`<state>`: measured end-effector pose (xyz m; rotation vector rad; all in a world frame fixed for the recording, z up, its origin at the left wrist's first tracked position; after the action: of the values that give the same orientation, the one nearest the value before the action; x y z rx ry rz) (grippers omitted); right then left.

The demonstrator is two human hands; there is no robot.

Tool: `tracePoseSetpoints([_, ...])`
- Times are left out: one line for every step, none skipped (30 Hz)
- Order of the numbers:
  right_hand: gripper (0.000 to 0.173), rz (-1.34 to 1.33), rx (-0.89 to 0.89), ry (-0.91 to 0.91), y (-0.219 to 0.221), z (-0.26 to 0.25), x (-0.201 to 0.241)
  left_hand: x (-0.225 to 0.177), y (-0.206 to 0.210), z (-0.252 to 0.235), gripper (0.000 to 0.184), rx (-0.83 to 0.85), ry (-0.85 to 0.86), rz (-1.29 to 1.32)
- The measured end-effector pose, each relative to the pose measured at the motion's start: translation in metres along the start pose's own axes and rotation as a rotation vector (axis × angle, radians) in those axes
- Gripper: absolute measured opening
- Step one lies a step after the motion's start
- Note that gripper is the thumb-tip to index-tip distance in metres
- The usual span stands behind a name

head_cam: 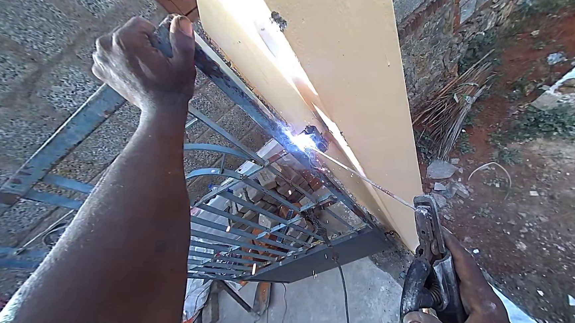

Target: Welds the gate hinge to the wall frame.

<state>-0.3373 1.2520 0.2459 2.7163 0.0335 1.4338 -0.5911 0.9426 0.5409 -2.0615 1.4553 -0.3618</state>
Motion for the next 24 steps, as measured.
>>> tracePoseSetpoints([0.111,0.002,0.0,0.0,0.0,-0.0001,0.0,0.0001,-0.0001,-0.0003,0.083,0.006,-0.005,-0.006])
tracePoseSetpoints([0.111,0.001,-0.002,-0.004,0.0002,-0.0003,-0.0002,-0.0002,-0.0005,-0.0003,0.083,0.009,-0.012,-0.015])
tracePoseSetpoints([0.11,0.0,-0.008,-0.007,0.0006,-0.0003,-0.0008,-0.0009,-0.0008,0.0,0.083,0.01,-0.013,-0.016])
tracePoseSetpoints([0.11,-0.003,-0.011,-0.008,0.0009,-0.0005,-0.0016,-0.0007,-0.0004,-0.0003,0.083,0.007,-0.013,-0.013])
tracePoseSetpoints([0.11,-0.003,-0.014,-0.006,0.0011,-0.0008,-0.0023,-0.0004,0.0002,-0.0007,0.083,0.004,-0.01,-0.006])
tracePoseSetpoints([0.111,0.0,-0.014,-0.001,0.0012,-0.0007,-0.0027,0.0,0.0004,-0.0012,0.083,0.005,-0.008,-0.009])
tracePoseSetpoints([0.111,0.005,-0.012,0.005,0.0013,-0.0008,-0.0025,-0.0001,-0.0001,-0.0009,0.084,0.01,-0.006,-0.012])
tracePoseSetpoints([0.111,0.007,-0.011,0.011,0.0012,-0.0011,-0.0019,-0.0009,-0.0015,0.0001,0.084,0.018,-0.008,-0.014])
tracePoseSetpoints([0.111,0.01,-0.013,0.013,0.001,-0.0013,-0.0017,-0.0019,-0.0024,0.0011,0.084,0.02,-0.007,-0.009])
tracePoseSetpoints([0.111,0.014,-0.014,0.011,0.001,-0.0015,-0.0018,-0.0024,-0.0026,0.0015,0.084,0.019,-0.006,-0.005])
tracePoseSetpoints([0.111,0.015,-0.015,0.006,0.0012,-0.0016,-0.0019,-0.0021,-0.0022,0.0011,0.083,0.018,-0.005,-0.004])
tracePoseSetpoints([0.11,0.014,-0.015,0.0,0.0013,-0.0016,-0.0022,-0.001,-0.0009,0.0001,0.083,0.011,0.001,-0.003])
tracePoseSetpoints([0.11,0.019,-0.014,-0.004,0.0014,-0.0017,-0.0023,0.0007,0.0006,-0.0016,0.083,0.003,0.009,-0.001])
tracePoseSetpoints([0.11,0.023,-0.013,-0.006,0.0016,-0.0017,-0.0025,0.0015,0.0011,-0.0024,0.083,0.001,0.013,0.003])
tracePoseSetpoints([0.11,0.02,-0.015,-0.008,0.0018,-0.0017,-0.0028,0.0017,0.0008,-0.0025,0.084,0.007,0.013,0.005])
tracePoseSetpoints([0.11,0.02,-0.014,-0.007,0.0016,-0.0017,-0.0029,0.0016,0.001,-0.0025,0.085,0.009,0.01,0.004])
tracePoseSetpoints([0.11,0.022,-0.014,0.0,0.0013,-0.0018,-0.0027,0.0011,0.0009,-0.0023,0.085,0.013,0.004,0.001])
tracePoseSetpoints([0.111,0.028,-0.012,0.009,0.001,-0.0021,-0.0022,0.0004,0.0005,-0.0018,0.085,0.013,0.0,-0.001])
tracePoseSetpoints([0.111,0.037,-0.01,0.016,0.0008,-0.0024,-0.0014,-0.0003,0.0,-0.0011,0.084,0.021,-0.004,0.003])
tracePoseSetpoints([0.111,0.039,-0.009,0.019,0.0005,-0.0024,-0.001,-0.0004,0.0,-0.0007,0.084,0.023,-0.007,0.001])
tracePoseSetpoints([0.111,0.034,-0.009,0.021,0.0006,-0.0024,-0.0012,-0.0005,-0.0002,-0.0002,0.084,0.02,-0.004,-0.004])
tracePoseSetpoints([0.111,0.033,-0.009,0.018,0.0007,-0.0026,-0.0015,-0.0004,-0.0001,-0.0002,0.083,0.015,-0.003,-0.007])
tracePoseSetpoints([0.111,0.029,-0.006,0.016,0.0007,-0.0028,-0.0016,-0.0003,0.0002,-0.0007,0.083,0.015,-0.007,-0.008])
tracePoseSetpoints([0.111,0.028,-0.006,0.014,0.0007,-0.0032,-0.0014,-0.0001,0.0007,-0.0012,0.082,0.009,-0.008,-0.004])
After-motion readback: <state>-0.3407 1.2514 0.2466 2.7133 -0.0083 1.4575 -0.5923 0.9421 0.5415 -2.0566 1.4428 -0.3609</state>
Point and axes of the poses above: each hand's wrist, its own z-axis away from the middle knuckle, its own y-axis out of the palm, x = y × z, the point moved 2 cm from there along -z, towards the middle knuckle, and after that the axes turned 15 degrees about -y, right-handed, at the moved point
